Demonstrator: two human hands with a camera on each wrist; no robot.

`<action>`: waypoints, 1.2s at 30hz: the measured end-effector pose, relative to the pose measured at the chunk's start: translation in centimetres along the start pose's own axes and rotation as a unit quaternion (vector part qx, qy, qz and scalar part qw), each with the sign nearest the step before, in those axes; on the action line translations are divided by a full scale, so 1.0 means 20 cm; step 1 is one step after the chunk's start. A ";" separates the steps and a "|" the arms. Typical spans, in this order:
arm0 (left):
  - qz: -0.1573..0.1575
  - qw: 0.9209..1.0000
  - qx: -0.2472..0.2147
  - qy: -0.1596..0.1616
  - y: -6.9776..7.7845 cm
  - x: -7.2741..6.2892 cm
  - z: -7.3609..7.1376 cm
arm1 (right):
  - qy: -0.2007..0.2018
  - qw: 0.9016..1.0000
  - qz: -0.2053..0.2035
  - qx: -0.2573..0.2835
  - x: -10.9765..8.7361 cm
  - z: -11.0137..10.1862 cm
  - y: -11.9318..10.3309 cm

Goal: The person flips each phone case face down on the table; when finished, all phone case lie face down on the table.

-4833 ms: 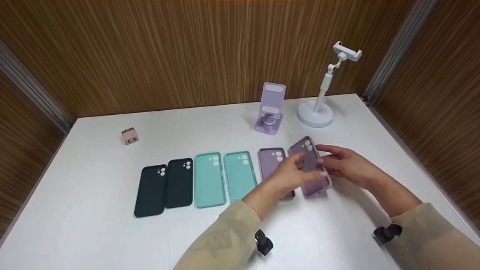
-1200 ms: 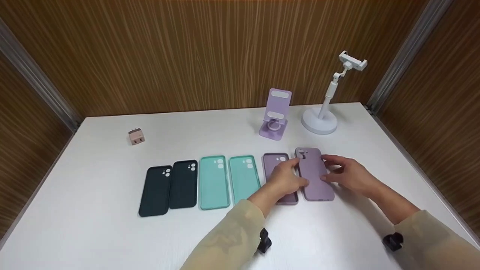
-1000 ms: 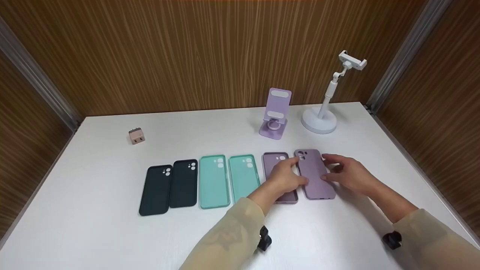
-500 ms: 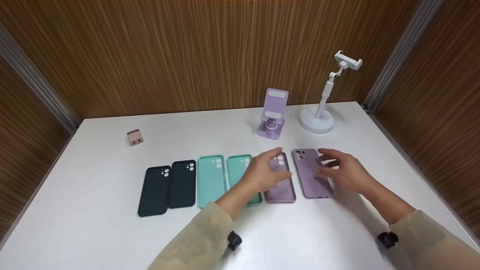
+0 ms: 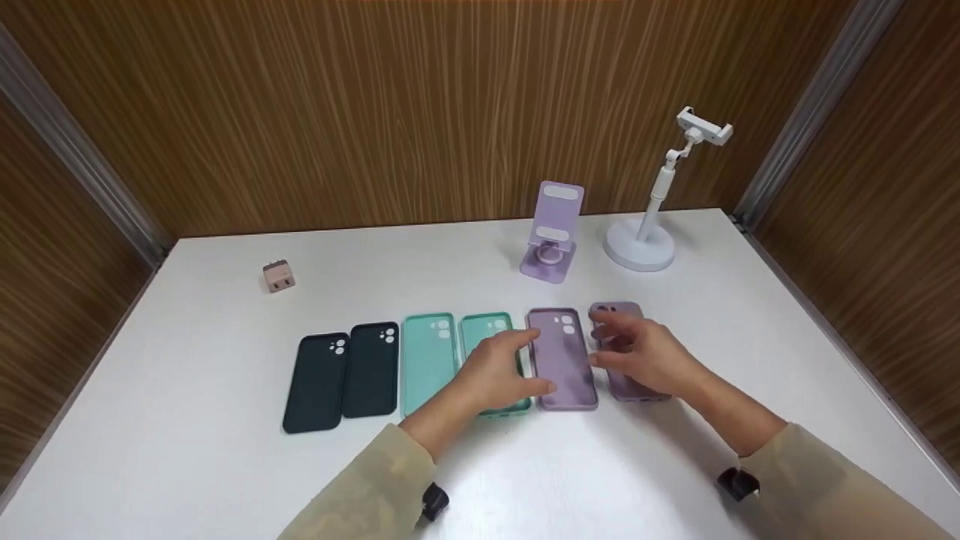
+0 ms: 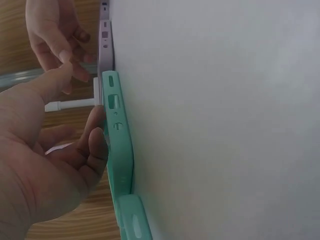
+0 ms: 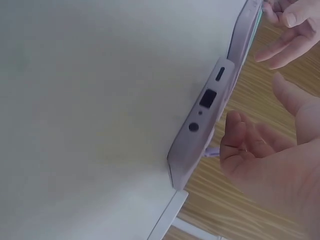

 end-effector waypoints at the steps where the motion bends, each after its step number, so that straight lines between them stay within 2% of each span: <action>1: 0.001 1.000 0.002 -0.002 -0.01 0.00 0.00 | -0.001 1.000 0.002 -0.003 0.00 0.01 0.00; 15: -0.003 0.999 0.009 -0.031 -0.02 0.01 0.03 | -0.010 1.000 0.013 -0.018 0.03 0.06 0.03; 27: 0.019 0.999 0.040 -0.026 -0.03 0.02 0.05 | -0.020 0.999 0.020 -0.037 0.03 0.07 0.02; 36: 0.023 0.998 0.062 -0.023 -0.03 0.03 0.07 | -0.018 0.999 0.025 -0.037 0.03 0.07 0.02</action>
Point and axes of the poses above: each hand's wrist, its own x-axis towards the middle knuckle, its own z-axis out of the palm, y = z × x, the point moved 1 cm from there along x, towards the middle knuckle, and after that the axes turned 4 degrees about x, right-handed, at the moved point
